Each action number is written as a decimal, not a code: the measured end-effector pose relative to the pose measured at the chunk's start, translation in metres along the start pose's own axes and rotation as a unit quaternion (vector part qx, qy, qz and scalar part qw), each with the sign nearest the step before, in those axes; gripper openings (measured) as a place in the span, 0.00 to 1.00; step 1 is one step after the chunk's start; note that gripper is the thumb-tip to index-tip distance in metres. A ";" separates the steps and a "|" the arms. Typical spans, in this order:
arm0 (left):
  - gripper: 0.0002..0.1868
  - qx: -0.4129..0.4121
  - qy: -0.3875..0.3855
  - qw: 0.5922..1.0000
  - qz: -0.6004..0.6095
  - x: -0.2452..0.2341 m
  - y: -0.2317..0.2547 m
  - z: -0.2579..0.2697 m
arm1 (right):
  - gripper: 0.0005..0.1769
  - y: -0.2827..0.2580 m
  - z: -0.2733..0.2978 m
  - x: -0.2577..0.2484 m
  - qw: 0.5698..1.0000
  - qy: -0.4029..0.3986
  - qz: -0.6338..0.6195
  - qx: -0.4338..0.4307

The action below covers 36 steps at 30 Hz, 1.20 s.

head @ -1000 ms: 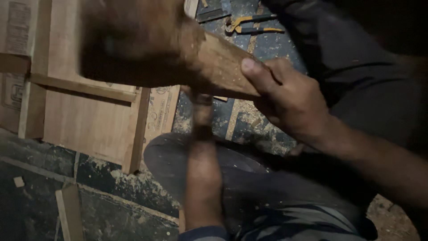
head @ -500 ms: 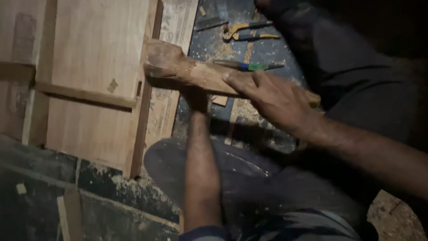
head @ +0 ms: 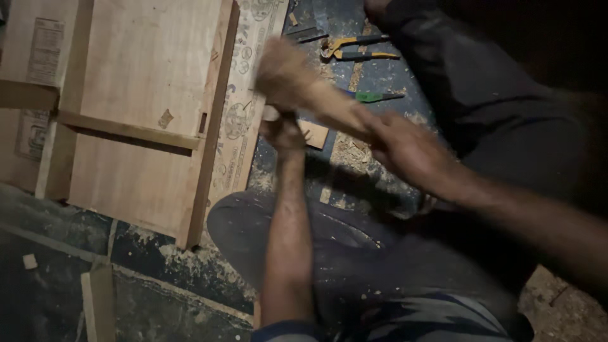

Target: The person sits on the floor and uses a chisel and a wooden mallet to carve a small piece of wood. They repeatedly strike the chisel to remove wood shavings and occasionally use a knife to refine the edges.

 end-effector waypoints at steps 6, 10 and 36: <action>0.20 -0.269 0.105 0.946 0.150 -0.012 0.069 -0.025 | 0.48 0.093 0.038 -0.022 0.952 -0.138 0.188 0.200; 0.14 -0.368 -0.171 0.911 -0.073 0.018 0.112 0.021 | 0.43 0.081 0.037 -0.039 0.927 -0.149 0.303 0.164; 0.45 -0.046 -0.256 0.709 -0.656 -0.059 -0.049 0.047 | 0.22 0.152 0.033 0.121 0.947 0.178 -0.248 0.096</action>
Point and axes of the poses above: each hand's wrist, its own z-axis away from the middle knuckle, its own x-axis out of the palm, y = z × x, the point moved 6 cm from there along -z, towards the middle knuckle, and after that the axes turned 12 degrees about y, right-handed, at the moved point
